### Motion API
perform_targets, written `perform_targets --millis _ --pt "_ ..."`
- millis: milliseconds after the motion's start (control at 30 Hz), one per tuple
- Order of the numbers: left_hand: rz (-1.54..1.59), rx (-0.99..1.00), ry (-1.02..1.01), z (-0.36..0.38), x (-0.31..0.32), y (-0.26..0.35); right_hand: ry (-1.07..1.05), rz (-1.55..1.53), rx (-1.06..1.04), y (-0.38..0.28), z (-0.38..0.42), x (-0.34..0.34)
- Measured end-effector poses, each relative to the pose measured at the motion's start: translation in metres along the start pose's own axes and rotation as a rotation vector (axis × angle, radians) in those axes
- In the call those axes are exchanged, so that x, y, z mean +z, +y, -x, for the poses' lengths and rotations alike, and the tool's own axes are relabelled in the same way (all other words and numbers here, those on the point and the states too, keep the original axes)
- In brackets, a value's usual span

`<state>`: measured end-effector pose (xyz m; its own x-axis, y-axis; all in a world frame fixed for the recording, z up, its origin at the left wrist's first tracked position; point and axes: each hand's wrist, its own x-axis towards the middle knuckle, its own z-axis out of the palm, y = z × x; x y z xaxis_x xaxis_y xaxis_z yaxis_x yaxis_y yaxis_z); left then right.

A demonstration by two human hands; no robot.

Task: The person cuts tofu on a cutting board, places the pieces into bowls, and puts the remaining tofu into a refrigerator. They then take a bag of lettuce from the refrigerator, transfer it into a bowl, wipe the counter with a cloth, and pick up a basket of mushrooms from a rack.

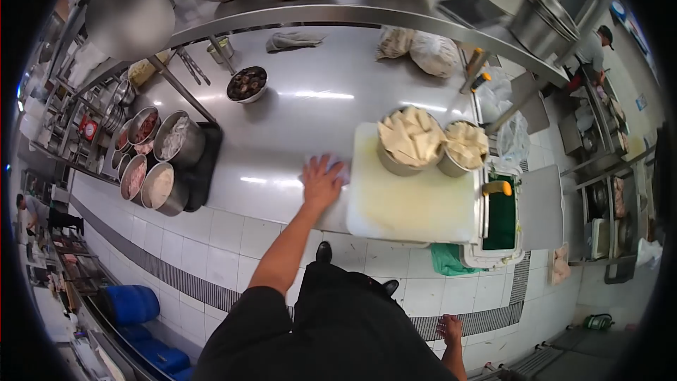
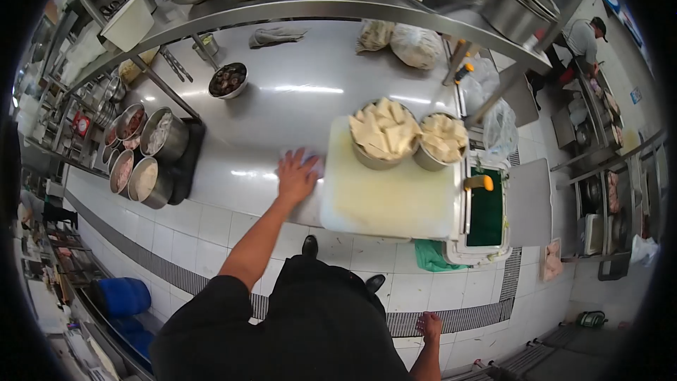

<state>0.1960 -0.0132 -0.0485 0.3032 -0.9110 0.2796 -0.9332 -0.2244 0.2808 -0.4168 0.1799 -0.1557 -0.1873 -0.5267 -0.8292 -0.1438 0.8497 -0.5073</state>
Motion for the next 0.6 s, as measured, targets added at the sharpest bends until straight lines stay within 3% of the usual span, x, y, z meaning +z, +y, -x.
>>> perform_targets --millis 133,267,367,467,500,600 --pt "0.031 0.03 0.065 -0.104 0.015 -0.026 -0.016 -0.014 -0.012 -0.024 0.05 0.074" --pt "-0.079 -0.111 0.155 -0.159 0.01 -0.121 -0.025 0.054 0.005 -0.036 0.093 0.131" --pt "-0.166 -0.32 0.282 -0.146 -0.025 -0.219 -0.065 0.104 0.018 -0.041 0.113 0.158" --pt "-0.14 -0.34 0.29 -0.116 -0.052 -0.278 -0.082 0.19 0.075 -0.039 0.106 0.171" --pt "-0.2 -0.319 0.355 -0.107 -0.051 -0.282 -0.077 0.223 0.098 -0.05 0.107 0.181" --pt "-0.146 -0.344 0.273 -0.086 -0.064 -0.252 -0.135 0.21 0.003 -0.064 0.086 0.185"
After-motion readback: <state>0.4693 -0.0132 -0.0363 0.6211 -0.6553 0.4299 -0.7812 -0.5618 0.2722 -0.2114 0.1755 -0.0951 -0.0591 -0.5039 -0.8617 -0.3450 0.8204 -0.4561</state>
